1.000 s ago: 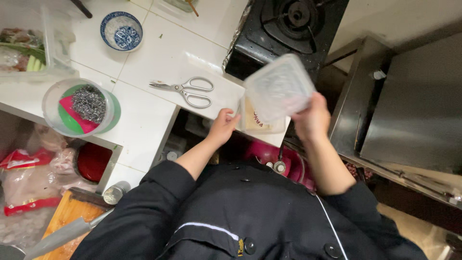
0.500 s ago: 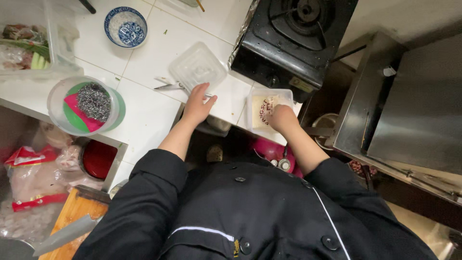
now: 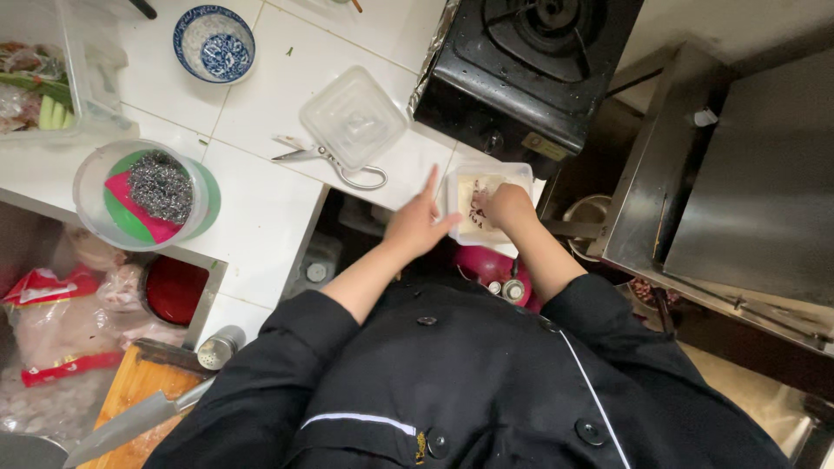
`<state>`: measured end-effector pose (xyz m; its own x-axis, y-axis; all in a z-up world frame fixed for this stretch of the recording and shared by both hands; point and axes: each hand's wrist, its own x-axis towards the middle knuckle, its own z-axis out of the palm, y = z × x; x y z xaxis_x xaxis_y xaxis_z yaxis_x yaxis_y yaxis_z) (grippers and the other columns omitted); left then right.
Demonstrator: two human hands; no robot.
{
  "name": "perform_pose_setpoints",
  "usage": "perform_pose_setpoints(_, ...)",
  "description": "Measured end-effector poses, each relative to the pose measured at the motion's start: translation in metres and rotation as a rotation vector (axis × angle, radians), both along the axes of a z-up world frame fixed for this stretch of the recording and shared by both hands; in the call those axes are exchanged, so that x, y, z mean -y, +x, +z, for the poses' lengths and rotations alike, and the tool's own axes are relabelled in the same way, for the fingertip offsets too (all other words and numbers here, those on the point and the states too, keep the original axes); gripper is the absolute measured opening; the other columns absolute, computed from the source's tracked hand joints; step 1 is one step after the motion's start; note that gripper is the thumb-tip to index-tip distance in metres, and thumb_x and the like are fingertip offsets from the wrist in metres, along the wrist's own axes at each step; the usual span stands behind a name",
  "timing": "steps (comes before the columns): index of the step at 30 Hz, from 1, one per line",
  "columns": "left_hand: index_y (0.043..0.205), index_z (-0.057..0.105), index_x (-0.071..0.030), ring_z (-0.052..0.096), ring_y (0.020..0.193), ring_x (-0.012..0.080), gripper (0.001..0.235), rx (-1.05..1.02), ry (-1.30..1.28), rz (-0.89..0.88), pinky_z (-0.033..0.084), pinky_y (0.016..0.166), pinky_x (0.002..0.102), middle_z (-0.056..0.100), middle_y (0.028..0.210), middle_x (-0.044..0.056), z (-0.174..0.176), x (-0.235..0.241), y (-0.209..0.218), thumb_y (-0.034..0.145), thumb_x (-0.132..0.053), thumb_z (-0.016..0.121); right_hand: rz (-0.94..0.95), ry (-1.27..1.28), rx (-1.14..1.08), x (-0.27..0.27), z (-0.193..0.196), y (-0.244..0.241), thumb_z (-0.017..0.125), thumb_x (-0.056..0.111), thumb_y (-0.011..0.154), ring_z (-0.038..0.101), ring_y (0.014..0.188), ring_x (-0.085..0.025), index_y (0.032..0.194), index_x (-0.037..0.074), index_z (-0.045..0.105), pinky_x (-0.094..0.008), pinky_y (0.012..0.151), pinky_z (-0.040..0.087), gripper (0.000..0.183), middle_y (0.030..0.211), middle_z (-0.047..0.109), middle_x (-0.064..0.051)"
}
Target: The person cuts red chili peppers with scissors into a small bowl, then slices a sheet of white food item on a cutting board with a knife. The person places the sliced pieces into a deep fryer basket and lowers it into hot oil.
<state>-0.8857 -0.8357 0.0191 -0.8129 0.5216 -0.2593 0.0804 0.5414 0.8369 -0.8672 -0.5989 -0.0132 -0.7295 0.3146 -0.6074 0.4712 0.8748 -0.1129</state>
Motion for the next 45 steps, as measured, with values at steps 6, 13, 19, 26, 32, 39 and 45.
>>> perform_pose_setpoints(6,0.165,0.004,-0.012,0.069,0.074,0.0304,0.102,0.063,-0.067,-0.168,0.054,0.07,0.042,0.072,0.08,0.009,-0.002,-0.027,-0.002,0.089,-0.033,0.069,-0.093,-0.072,-0.239,0.019,0.036,0.013,0.075,0.032,0.082,0.07,0.086,-0.038,0.108,0.0,0.068,-0.047,0.08,0.055,0.042,0.092,0.07,-0.023)
perform_pose_setpoints(13,0.164,0.003,-0.011,0.071,0.065,0.0247,0.096,0.229,0.017,-0.1,0.055,0.068,0.038,0.071,0.069,0.008,0.002,-0.03,0.005,0.092,-0.023,0.065,0.194,-0.015,-0.595,0.017,0.028,0.039,0.064,0.01,0.085,0.063,0.101,-0.045,0.1,0.0,0.069,-0.048,0.083,0.052,0.019,0.119,0.062,-0.025)
perform_pose_setpoints(19,0.164,0.005,-0.01,0.071,0.061,0.023,0.096,0.234,0.115,-0.055,0.056,0.066,0.035,0.067,0.068,0.006,0.0,-0.031,0.005,0.09,-0.021,0.066,0.038,-0.318,-0.894,-0.012,0.022,0.057,0.057,0.007,0.094,0.065,0.107,-0.041,0.102,-0.002,0.063,-0.044,0.092,0.052,0.013,0.124,0.066,-0.023)
perform_pose_setpoints(26,0.144,0.043,-0.003,0.065,0.078,0.0217,0.074,-0.096,0.17,0.204,0.055,0.071,0.034,0.063,0.104,0.014,-0.026,-0.036,0.018,0.09,-0.039,0.08,-0.675,-0.99,-0.809,-0.045,0.01,0.076,0.048,0.009,0.11,0.052,0.084,-0.012,0.097,0.007,0.052,-0.03,0.076,0.045,0.014,0.094,0.059,-0.002)
perform_pose_setpoints(32,0.141,0.053,0.0,0.069,0.104,0.019,0.066,0.217,0.442,0.224,0.058,0.089,0.032,0.068,0.114,0.013,-0.001,-0.049,0.026,0.097,-0.045,0.073,-1.057,-1.59,-0.933,-0.045,0.042,0.092,0.046,0.009,0.109,0.06,0.092,-0.014,0.093,0.008,0.051,-0.03,0.093,0.052,0.018,0.095,0.06,-0.003)
perform_pose_setpoints(39,0.139,0.049,-0.001,0.067,0.117,0.0278,0.068,0.158,0.432,0.209,0.052,0.096,0.037,0.069,0.125,0.017,0.041,-0.069,0.03,0.08,-0.016,0.078,-0.65,-1.317,-0.726,-0.007,0.082,0.093,0.058,0.008,0.101,0.063,0.103,-0.018,0.092,0.009,0.057,-0.034,0.094,0.053,0.009,0.105,0.063,-0.003)
perform_pose_setpoints(45,0.143,0.051,-0.007,0.072,0.103,0.0294,0.059,0.162,0.3,0.137,0.055,0.09,0.036,0.073,0.119,0.016,0.043,-0.053,0.019,0.086,-0.006,0.066,0.112,-0.258,-1.101,0.0,0.151,0.081,0.079,0.007,0.088,0.064,0.104,-0.03,0.11,0.005,0.067,-0.039,0.089,0.052,0.025,0.115,0.066,-0.012)
